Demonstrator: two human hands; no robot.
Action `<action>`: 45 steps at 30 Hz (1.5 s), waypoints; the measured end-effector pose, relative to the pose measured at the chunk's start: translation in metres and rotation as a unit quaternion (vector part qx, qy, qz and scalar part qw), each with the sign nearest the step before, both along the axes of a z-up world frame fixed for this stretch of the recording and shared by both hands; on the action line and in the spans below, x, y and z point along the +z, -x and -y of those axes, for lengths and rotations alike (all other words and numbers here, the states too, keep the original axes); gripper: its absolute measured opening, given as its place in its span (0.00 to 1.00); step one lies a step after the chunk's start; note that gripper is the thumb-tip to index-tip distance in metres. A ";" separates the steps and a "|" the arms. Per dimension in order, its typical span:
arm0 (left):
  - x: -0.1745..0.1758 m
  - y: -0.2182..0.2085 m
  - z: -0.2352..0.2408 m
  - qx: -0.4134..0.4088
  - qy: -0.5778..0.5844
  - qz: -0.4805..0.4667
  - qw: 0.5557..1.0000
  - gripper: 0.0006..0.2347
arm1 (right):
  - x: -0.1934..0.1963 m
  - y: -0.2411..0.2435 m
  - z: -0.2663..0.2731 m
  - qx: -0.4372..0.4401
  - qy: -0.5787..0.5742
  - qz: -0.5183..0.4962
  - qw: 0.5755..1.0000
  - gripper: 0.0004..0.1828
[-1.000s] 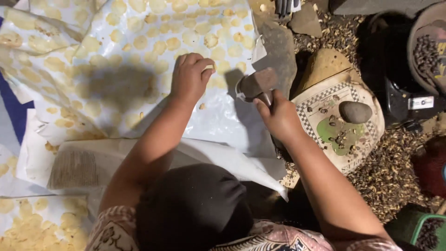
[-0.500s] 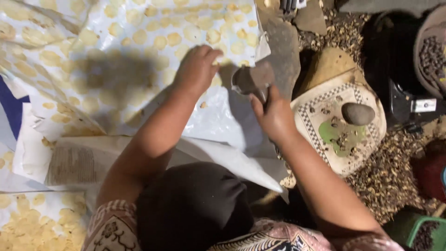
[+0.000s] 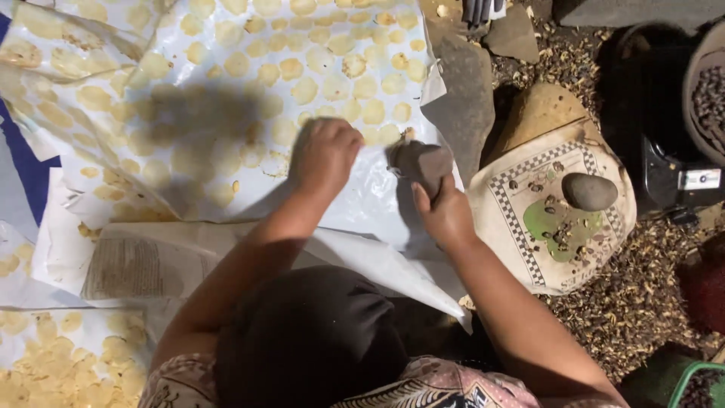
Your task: The person uses a hammer to flatten cassava slices on a white sheet. They then use a stone pestle to crush cassava pieces on a patterned cloth. The person also stirs dark beans in a pan on a gas stove using a spatula.
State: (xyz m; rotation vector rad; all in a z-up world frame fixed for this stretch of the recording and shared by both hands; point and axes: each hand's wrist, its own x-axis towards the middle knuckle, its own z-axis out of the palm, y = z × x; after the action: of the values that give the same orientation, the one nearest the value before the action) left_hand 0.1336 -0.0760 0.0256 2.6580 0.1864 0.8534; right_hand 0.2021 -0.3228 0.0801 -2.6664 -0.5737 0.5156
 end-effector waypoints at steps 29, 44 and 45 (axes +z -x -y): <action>-0.005 0.088 -0.091 0.266 -0.028 -0.060 0.962 0.23 | 0.005 0.016 -0.042 0.071 0.014 0.056 0.996 0.31; 0.002 0.017 -0.150 0.166 0.151 -0.328 0.918 0.37 | 0.014 0.003 -0.056 0.109 -0.058 0.041 0.992 0.24; -0.011 0.014 -0.157 0.169 0.150 -0.325 0.918 0.37 | 0.005 -0.002 -0.056 0.112 -0.060 0.044 0.991 0.24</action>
State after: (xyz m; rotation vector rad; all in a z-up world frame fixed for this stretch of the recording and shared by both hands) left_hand 0.1200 0.0806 0.0151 2.5381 0.8792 -0.0249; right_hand 0.2042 -0.2673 0.0851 -2.5350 -0.9070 0.4112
